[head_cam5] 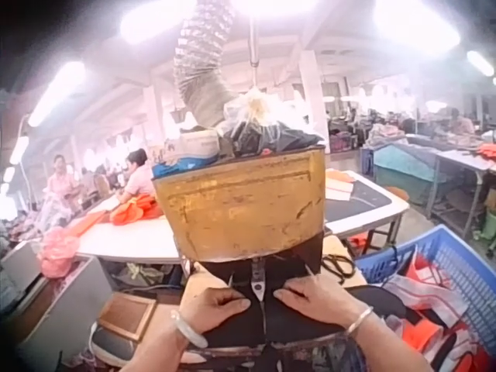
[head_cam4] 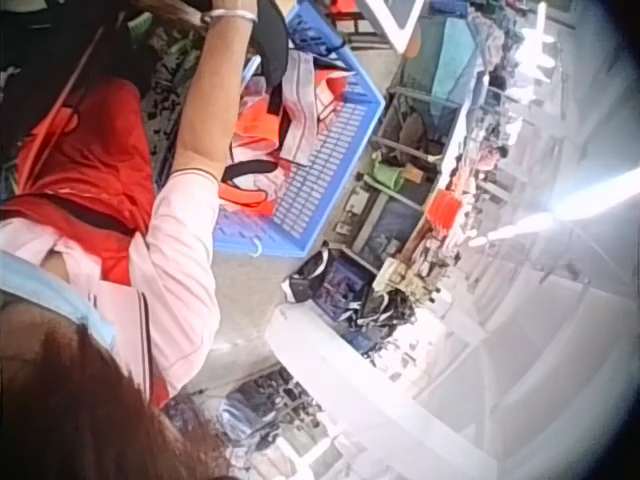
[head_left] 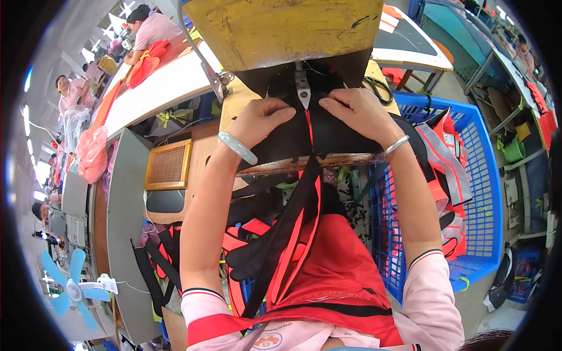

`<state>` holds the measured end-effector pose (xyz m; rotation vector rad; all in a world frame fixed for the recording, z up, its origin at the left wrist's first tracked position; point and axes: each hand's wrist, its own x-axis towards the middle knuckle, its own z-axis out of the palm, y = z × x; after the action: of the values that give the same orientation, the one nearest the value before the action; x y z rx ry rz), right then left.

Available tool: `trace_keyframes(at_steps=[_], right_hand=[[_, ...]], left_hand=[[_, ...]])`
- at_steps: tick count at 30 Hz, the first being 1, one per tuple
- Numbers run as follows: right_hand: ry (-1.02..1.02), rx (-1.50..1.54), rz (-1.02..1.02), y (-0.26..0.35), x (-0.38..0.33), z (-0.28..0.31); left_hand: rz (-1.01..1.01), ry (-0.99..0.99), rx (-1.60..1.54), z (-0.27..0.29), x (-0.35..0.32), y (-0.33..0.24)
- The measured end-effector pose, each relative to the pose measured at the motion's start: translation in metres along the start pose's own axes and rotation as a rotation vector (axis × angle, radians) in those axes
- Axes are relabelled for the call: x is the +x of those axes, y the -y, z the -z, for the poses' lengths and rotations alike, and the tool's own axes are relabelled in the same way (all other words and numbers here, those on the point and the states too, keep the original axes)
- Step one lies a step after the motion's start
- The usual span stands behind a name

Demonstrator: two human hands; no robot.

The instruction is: Assembling and sewing red and black fabric straps using an industrial sewing machine.

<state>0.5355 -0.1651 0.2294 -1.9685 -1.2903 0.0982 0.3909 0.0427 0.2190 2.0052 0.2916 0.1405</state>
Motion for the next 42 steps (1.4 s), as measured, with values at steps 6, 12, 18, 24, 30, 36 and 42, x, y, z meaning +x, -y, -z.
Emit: trace_keyframes(at_steps=[6,12,18,24,30,36,42], right_hand=[[-0.011,-0.116,0.053,0.007,-0.033,0.010],[-0.065,-0.228,0.099,0.010,-0.035,-0.012],[-0.136,-0.182,0.055,0.005,-0.023,-0.010],[-0.160,-0.144,0.076,0.000,-0.011,-0.012],[-0.100,-0.218,0.030,-0.015,-0.037,0.043],[0.142,-0.282,-0.268,-0.053,-0.168,0.086],[0.402,0.546,-0.061,0.055,-0.153,0.023]], left_hand=[[-0.013,0.025,0.009,-0.015,-0.019,-0.019],[-0.018,0.016,0.146,-0.012,-0.028,-0.003],[-0.067,-0.049,0.181,-0.007,-0.011,-0.009],[-0.021,-0.062,0.180,0.001,-0.001,-0.004],[-0.060,-0.111,0.207,0.015,-0.020,0.000],[-0.453,0.043,0.445,-0.043,-0.126,-0.066],[-0.889,0.133,0.915,-0.171,-0.195,-0.073]])
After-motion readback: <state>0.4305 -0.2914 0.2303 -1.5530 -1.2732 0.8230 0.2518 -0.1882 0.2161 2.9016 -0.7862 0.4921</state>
